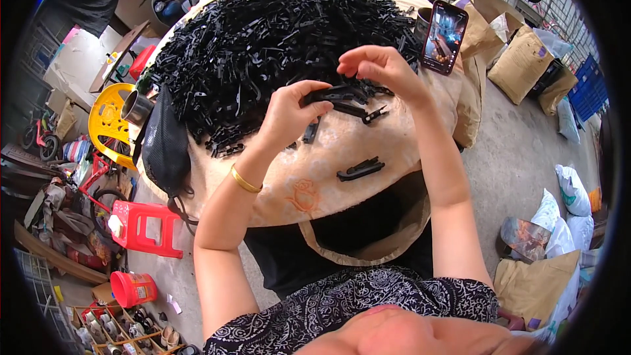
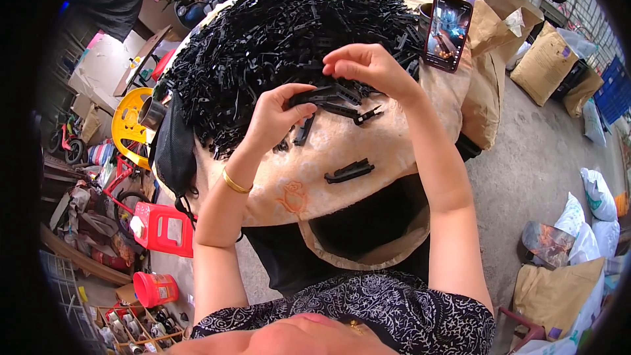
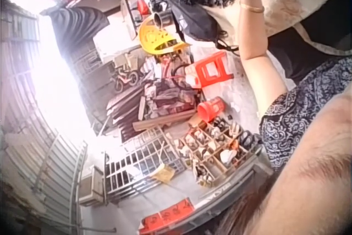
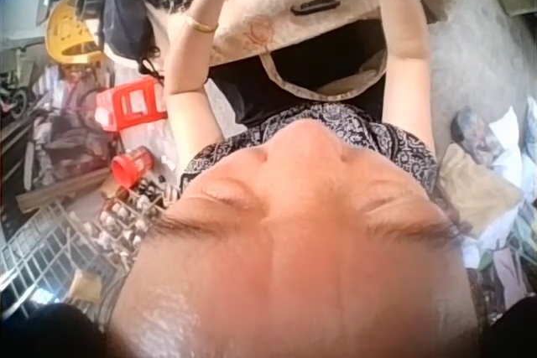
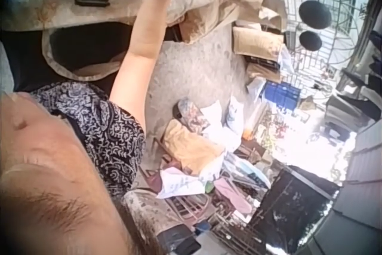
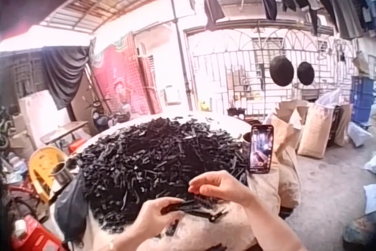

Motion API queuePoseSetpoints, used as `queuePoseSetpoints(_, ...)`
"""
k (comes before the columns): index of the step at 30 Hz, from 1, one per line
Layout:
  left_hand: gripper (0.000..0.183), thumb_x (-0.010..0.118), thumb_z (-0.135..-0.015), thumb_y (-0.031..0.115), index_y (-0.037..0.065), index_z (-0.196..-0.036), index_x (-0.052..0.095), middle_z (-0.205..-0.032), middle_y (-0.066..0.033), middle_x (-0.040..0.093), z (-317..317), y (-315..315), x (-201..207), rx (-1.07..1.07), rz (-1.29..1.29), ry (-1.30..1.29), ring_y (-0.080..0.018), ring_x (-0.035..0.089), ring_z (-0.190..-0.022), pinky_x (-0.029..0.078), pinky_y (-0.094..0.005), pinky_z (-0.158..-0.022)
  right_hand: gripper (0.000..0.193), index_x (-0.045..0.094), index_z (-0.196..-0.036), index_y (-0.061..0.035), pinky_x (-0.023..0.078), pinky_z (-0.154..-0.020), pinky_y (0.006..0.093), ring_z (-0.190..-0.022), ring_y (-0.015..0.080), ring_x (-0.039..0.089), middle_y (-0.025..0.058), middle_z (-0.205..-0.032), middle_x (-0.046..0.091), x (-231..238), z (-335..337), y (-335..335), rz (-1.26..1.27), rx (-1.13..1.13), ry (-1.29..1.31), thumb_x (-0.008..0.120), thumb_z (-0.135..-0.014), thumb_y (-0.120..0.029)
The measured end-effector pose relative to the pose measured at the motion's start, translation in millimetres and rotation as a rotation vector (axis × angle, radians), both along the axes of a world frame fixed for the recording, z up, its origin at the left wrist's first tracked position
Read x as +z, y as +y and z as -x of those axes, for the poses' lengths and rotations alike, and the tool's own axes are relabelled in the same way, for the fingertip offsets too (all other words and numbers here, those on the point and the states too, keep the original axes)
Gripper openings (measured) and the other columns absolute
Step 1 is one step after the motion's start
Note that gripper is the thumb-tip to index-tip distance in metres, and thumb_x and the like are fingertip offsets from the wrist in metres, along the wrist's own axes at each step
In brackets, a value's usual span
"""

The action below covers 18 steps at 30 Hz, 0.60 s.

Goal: The person assembles small black plastic components by picking pieces from a large pile, fitting them together by hand, and stacking the assembled parts on the table.

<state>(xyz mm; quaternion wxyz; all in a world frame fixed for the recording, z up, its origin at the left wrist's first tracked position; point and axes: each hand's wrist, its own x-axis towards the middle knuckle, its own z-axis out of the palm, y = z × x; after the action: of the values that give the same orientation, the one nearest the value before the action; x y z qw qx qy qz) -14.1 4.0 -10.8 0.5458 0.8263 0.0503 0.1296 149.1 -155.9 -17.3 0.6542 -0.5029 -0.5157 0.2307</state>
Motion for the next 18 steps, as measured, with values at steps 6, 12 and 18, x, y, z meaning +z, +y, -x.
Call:
queuePoseSetpoints(6, 0.023, 0.069, -0.077, 0.004, -0.002, -0.099, 0.064, -0.074, -0.0039, 0.065, -6.7, -0.6, -10.8, 0.02, 0.099, -0.068, -0.0061, 0.058, -0.063, 0.047, -0.0204, -0.057, 0.027, 0.066, -0.098, 0.0002, 0.047, -0.07, 0.0233, -0.08, 0.0077, 0.059, 0.0036, -0.089, 0.067, -4.0, 17.9, 8.0, 0.297, -0.072, -0.261, 0.074, -0.072, -0.006)
queuePoseSetpoints(12, 0.022, 0.07, -0.076, 0.007, -0.002, -0.095, 0.064, -0.069, -0.0062, 0.064, 2.4, 4.0, -4.7, -0.009, -0.094, 0.078, -0.0071, 0.056, -0.06, 0.046, -0.022, -0.055, 0.019, 0.067, -0.093, -0.0007, 0.048, -0.067, 0.0219, -0.071, 0.0091, 0.06, 0.0043, -0.084, 0.067, -6.1, 11.4, 6.8, 0.154, -0.072, -0.201, 0.067, -0.082, -0.016)
queuePoseSetpoints(18, 0.023, 0.074, -0.068, 0.013, 0.001, -0.086, 0.066, -0.072, -0.0095, 0.06, 12.2, -12.1, -4.2, -0.302, -0.547, 0.071, -0.019, 0.057, -0.066, 0.045, -0.0294, -0.061, 0.016, 0.066, -0.08, -0.0018, 0.043, -0.055, 0.0215, -0.06, 0.0081, 0.056, 0.0016, -0.067, 0.064, -9.8, -14.4, -11.2, 0.304, -0.475, -0.415, 0.069, -0.08, -0.017)
